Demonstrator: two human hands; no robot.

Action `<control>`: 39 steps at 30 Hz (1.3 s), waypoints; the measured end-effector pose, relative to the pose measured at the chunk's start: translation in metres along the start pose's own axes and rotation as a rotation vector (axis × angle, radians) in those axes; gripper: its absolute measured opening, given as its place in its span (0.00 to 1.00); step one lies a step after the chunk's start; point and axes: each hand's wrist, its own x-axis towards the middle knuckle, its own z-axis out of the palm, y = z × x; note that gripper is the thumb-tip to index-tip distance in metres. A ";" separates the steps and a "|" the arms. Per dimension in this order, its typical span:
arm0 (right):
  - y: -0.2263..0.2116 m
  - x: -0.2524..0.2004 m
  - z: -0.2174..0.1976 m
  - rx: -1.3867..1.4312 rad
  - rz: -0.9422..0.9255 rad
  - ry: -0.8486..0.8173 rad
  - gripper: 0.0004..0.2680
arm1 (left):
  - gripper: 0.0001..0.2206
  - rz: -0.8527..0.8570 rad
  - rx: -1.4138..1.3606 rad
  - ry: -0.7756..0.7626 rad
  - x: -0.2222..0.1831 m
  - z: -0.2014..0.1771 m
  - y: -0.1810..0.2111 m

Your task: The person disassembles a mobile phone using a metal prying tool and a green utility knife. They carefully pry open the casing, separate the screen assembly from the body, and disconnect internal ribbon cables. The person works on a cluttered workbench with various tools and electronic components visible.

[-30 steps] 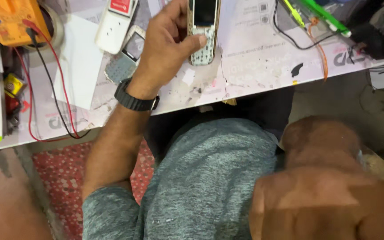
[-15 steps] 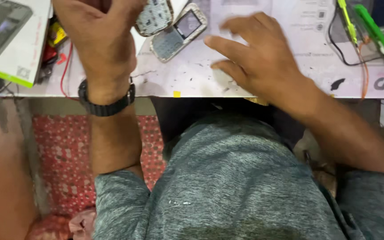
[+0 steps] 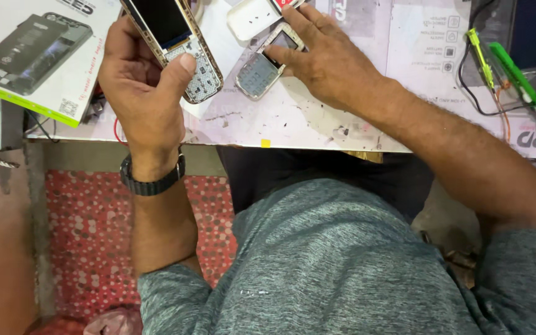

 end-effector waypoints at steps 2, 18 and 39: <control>0.003 0.006 -0.002 0.010 0.020 -0.021 0.16 | 0.18 -0.011 0.004 0.010 -0.001 -0.004 0.000; 0.027 0.022 -0.037 0.289 0.240 0.012 0.05 | 0.17 -0.092 -0.045 -0.265 0.006 0.055 -0.052; 0.076 -0.100 -0.058 0.993 0.229 0.551 0.18 | 0.20 -0.314 -0.084 -0.627 0.052 0.179 -0.114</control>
